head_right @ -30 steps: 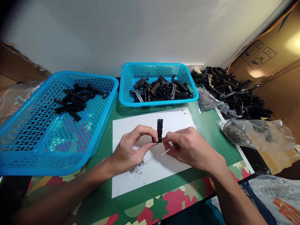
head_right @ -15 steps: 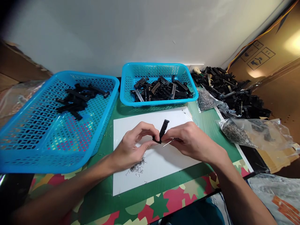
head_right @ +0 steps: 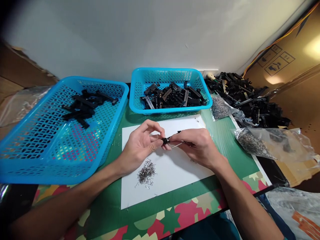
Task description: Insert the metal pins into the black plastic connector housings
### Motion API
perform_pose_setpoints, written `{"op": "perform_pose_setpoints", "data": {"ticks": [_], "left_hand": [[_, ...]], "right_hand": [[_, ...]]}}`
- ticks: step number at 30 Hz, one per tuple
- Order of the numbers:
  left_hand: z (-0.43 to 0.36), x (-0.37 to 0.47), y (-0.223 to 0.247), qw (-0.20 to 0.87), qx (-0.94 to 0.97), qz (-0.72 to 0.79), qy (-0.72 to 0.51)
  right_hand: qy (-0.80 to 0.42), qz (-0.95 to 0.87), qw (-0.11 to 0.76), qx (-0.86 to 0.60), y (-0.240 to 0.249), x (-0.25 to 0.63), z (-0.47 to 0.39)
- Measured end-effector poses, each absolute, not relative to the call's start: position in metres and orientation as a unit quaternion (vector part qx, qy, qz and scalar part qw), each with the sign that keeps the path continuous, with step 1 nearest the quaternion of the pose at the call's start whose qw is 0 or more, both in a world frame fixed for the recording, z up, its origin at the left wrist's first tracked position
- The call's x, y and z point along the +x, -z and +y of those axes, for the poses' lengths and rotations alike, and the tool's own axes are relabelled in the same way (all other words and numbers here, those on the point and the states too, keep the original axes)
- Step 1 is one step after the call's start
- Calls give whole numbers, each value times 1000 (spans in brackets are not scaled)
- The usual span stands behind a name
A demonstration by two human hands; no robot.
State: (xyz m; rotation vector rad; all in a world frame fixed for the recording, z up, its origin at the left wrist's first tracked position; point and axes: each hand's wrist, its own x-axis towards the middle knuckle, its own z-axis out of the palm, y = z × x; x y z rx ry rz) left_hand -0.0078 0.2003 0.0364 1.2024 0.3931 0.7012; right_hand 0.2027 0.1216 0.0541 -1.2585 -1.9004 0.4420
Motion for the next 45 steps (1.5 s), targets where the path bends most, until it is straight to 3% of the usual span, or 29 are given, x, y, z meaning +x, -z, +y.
{"op": "perform_pose_setpoints", "data": {"ticks": [10, 16, 20, 23, 26, 29, 31, 36, 45], "left_hand": [[193, -10, -32, 465, 764, 297, -335], [192, -9, -31, 427, 786, 297, -335], [190, -10, -30, 430, 783, 295, -340], [190, -10, -29, 434, 778, 293, -347], [191, -9, -28, 442, 773, 293, -347], [191, -8, -29, 450, 769, 296, -345], [191, -8, -30, 453, 766, 298, -346], [190, -7, -30, 447, 767, 301, -348], [188, -7, -27, 421, 781, 289, -358]], "right_hand": [[-132, -789, 316, -510, -41, 214, 122], [-176, -777, 229, -560, -58, 211, 120], [-139, -790, 206, -561, -64, 213, 117], [-82, -793, 237, -555, -65, 214, 115], [-73, -746, 349, -562, -66, 205, 116], [-157, -624, 472, -603, -62, 189, 120], [-238, -557, 505, -615, -58, 179, 124], [-285, -520, 502, -629, -52, 172, 130], [-179, -585, 438, -659, -56, 168, 125]]}}
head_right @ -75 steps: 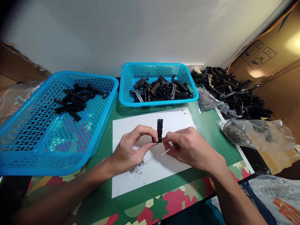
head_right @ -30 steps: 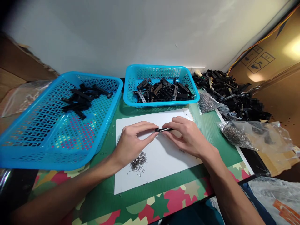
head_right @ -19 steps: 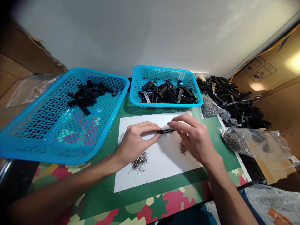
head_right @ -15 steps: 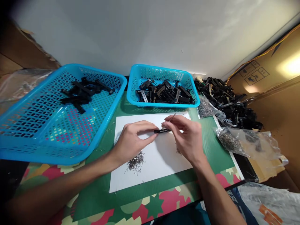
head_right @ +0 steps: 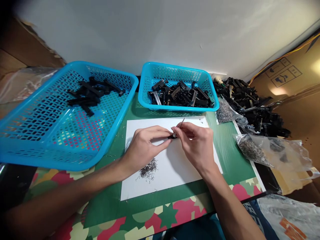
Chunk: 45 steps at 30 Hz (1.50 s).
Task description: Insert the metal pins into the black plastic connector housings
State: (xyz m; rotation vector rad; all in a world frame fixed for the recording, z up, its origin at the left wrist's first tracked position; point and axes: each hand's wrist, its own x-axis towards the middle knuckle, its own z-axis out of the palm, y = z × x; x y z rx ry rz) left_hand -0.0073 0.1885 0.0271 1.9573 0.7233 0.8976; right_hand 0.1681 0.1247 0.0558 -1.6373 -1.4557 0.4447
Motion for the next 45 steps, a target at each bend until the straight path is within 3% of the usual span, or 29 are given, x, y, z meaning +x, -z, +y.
{"op": "perform_pose_setpoints", "data": {"ticks": [11, 19, 24, 28, 45], "left_hand": [[190, -7, -28, 422, 788, 288, -343], [189, -7, -30, 443, 765, 323, -337], [191, -7, -26, 523, 711, 319, -346], [193, -7, -27, 492, 735, 314, -345], [196, -5, -31, 480, 748, 319, -329]], "right_hand": [[-145, -612, 412, -660, -55, 159, 122], [-69, -481, 558, -672, -73, 193, 89], [-145, -485, 383, -773, -67, 247, 42], [-213, -480, 301, -796, -54, 255, 15], [-155, -509, 279, -799, -41, 212, -6]]}}
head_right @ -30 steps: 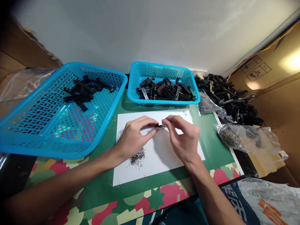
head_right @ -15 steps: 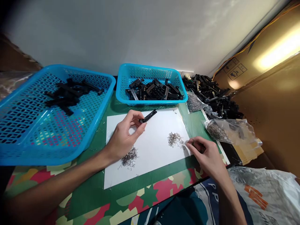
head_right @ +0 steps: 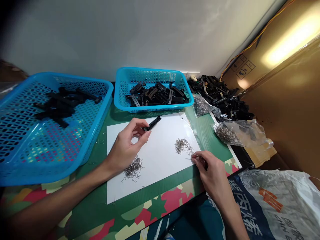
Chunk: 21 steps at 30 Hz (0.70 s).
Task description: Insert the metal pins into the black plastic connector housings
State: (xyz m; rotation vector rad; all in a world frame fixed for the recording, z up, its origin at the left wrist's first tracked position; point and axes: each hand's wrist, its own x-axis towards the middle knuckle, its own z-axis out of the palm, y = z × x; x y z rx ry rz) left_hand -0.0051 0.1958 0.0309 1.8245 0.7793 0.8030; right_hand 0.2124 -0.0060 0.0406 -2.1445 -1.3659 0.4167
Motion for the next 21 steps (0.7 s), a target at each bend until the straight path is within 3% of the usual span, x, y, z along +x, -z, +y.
{"op": "perform_pose_setpoints", "data": {"ticks": [7, 16, 21], "left_hand": [[195, -7, -35, 473, 767, 294, -317], [190, -11, -32, 496, 787, 206, -305], [188, -13, -29, 483, 811, 187, -272]], "right_hand": [[-167, -513, 284, -792, -38, 208, -5], [-350, -405, 488, -690, -58, 183, 39], [-359, -456, 420, -697, -52, 166, 64]]}}
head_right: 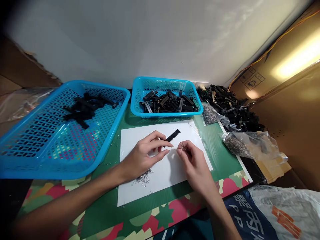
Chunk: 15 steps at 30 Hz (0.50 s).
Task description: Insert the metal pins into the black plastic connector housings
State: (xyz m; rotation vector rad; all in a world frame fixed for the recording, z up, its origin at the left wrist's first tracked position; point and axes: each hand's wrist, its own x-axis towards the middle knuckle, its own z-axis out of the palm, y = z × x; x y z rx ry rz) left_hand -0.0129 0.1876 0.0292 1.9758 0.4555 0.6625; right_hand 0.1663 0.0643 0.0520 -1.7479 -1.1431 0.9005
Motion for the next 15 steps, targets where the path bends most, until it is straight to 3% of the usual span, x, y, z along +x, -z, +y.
{"op": "perform_pose_setpoints", "data": {"ticks": [5, 15], "left_hand": [[189, -12, -29, 480, 806, 233, -256], [191, -11, -30, 496, 792, 255, -247]], "right_hand": [[-175, -514, 294, -787, -40, 164, 69], [-125, -543, 288, -779, -32, 164, 74]]}}
